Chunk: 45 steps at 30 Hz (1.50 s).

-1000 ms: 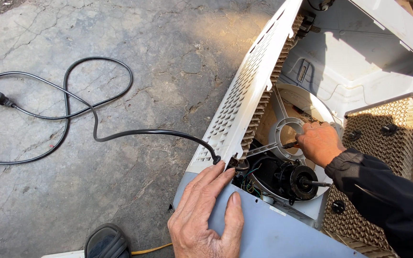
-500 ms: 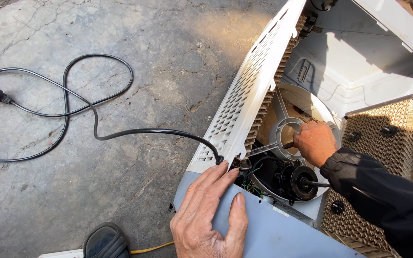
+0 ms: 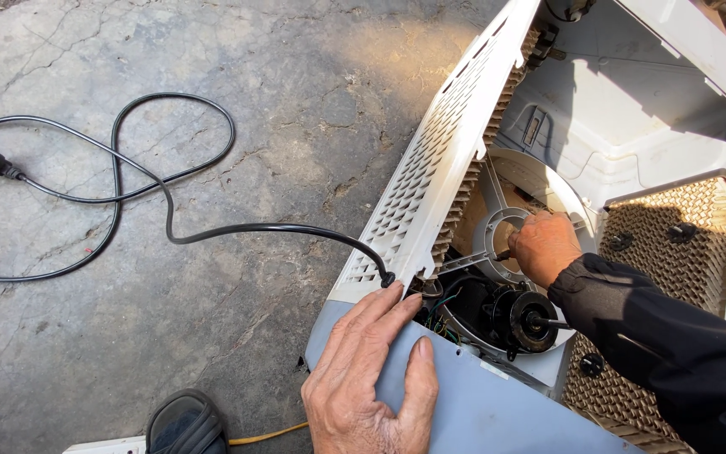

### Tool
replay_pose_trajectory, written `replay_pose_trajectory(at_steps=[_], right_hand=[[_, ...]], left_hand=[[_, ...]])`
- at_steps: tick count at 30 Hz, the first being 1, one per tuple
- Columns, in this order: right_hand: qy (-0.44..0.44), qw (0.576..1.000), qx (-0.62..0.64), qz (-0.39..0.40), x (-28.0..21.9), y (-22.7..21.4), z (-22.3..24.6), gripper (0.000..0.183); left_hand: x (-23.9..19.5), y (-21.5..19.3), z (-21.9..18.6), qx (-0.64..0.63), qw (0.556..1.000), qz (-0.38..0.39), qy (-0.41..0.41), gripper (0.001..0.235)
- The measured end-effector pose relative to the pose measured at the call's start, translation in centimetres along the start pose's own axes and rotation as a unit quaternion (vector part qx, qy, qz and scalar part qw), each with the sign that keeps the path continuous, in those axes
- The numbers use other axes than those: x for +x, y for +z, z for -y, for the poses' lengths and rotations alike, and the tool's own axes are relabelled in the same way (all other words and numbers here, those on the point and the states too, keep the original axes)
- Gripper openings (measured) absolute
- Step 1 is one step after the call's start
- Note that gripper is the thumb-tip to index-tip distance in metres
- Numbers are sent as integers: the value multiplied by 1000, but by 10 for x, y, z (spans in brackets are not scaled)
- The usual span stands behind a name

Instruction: Repairing an evaporative air cooler by adjusting internal motor components using a wrench and a utility knife.

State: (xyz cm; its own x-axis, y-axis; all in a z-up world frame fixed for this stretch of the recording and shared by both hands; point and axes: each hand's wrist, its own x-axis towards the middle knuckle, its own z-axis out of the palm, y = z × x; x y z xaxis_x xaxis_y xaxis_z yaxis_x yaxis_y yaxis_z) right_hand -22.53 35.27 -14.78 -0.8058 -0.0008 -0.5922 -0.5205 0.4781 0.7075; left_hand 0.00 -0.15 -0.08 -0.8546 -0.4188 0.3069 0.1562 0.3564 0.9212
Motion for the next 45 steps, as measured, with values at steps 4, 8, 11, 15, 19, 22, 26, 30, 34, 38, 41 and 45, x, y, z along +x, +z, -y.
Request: replay_pose_trajectory(at_steps=[4,8,11,15,19,22,26,30,34,38,41,45], right_hand=[[-4,1000,0,18,-1,-6,-2,25],[-16,1000,-15,4,5,1,-1,23],[-23,999,-25,16,8,-10,1,22],[-47,997,-52,43,11,-24,-4,19],[-75,994,-67,48,16,-27,-11,21],[-82,994,-60,35,17,-24,-13,16],[-61,996,-45,52,11,-30,-10,27],[-74,993,-75,45,19,-24,-4,35],[-85,991,-87,53,16,-35,-3,33],[-88,989,-102,66,15,-43,-1,39],[-99,989,-104,40,17,-31,-5,36],[-114,990,-81,-18,22,-13,-11,30]], left_hand=[[2,-3,-2,-8,1000,-4,-1,28],[2,-2,-2,-8,1000,2,1,29],[1,-1,0,-6,1000,-1,3,29],[0,0,2,2,1000,-3,7,30],[2,0,1,-2,1000,-4,6,30],[2,0,1,-2,1000,-6,5,30],[2,-1,0,-3,1000,-4,5,31],[2,-4,-1,-11,1000,2,6,30],[2,-4,0,-19,1000,-1,21,29],[1,-4,2,-9,1000,4,30,30],[1,-4,3,-13,999,2,35,30],[0,-4,5,-20,999,-6,43,29]])
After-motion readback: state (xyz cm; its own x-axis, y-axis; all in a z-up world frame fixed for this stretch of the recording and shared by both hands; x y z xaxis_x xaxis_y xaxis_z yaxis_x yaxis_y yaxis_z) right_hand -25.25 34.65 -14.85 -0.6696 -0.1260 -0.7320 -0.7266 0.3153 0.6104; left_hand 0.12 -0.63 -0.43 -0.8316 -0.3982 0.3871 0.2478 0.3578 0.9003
